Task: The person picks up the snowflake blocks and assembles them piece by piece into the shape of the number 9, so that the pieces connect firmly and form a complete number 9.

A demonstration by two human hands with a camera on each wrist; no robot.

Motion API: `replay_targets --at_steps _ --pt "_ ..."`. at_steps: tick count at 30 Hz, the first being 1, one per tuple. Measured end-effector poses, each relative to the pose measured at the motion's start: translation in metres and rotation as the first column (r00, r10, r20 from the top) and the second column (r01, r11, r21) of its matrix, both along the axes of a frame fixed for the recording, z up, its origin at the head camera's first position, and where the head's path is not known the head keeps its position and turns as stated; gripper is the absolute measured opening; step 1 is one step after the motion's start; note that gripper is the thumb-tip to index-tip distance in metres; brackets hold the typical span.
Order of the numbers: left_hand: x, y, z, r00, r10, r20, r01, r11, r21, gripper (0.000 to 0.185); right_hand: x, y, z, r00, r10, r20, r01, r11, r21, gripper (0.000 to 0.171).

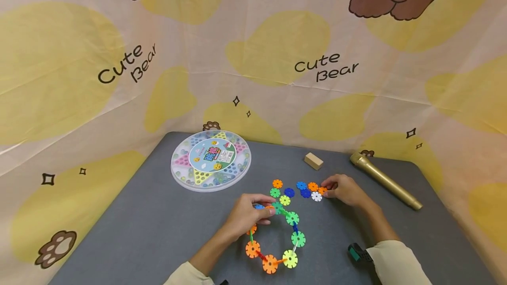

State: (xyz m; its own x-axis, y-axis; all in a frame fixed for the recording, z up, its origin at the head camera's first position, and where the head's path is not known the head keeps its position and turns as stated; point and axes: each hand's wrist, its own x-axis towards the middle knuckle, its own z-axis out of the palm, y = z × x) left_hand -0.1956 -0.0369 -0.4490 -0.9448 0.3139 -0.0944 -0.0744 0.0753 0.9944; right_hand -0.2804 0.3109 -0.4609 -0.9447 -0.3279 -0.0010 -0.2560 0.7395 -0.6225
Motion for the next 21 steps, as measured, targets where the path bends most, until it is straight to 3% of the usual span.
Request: replay_targets --at_steps 11,21 --pt "0.001 0.000 -0.002 1.000 -0.010 0.011 0.010 1.000 0.011 0.023 0.008 0.003 0.003 0.997 -0.070 -0.011 0.069 0.997 -0.027 0.017" --pt "0.000 0.003 -0.003 1.000 -0.027 -0.004 0.027 1.000 0.003 0.027 0.025 -0.002 0.007 0.997 -0.066 -0.031 0.065 0.998 -0.024 0.007"
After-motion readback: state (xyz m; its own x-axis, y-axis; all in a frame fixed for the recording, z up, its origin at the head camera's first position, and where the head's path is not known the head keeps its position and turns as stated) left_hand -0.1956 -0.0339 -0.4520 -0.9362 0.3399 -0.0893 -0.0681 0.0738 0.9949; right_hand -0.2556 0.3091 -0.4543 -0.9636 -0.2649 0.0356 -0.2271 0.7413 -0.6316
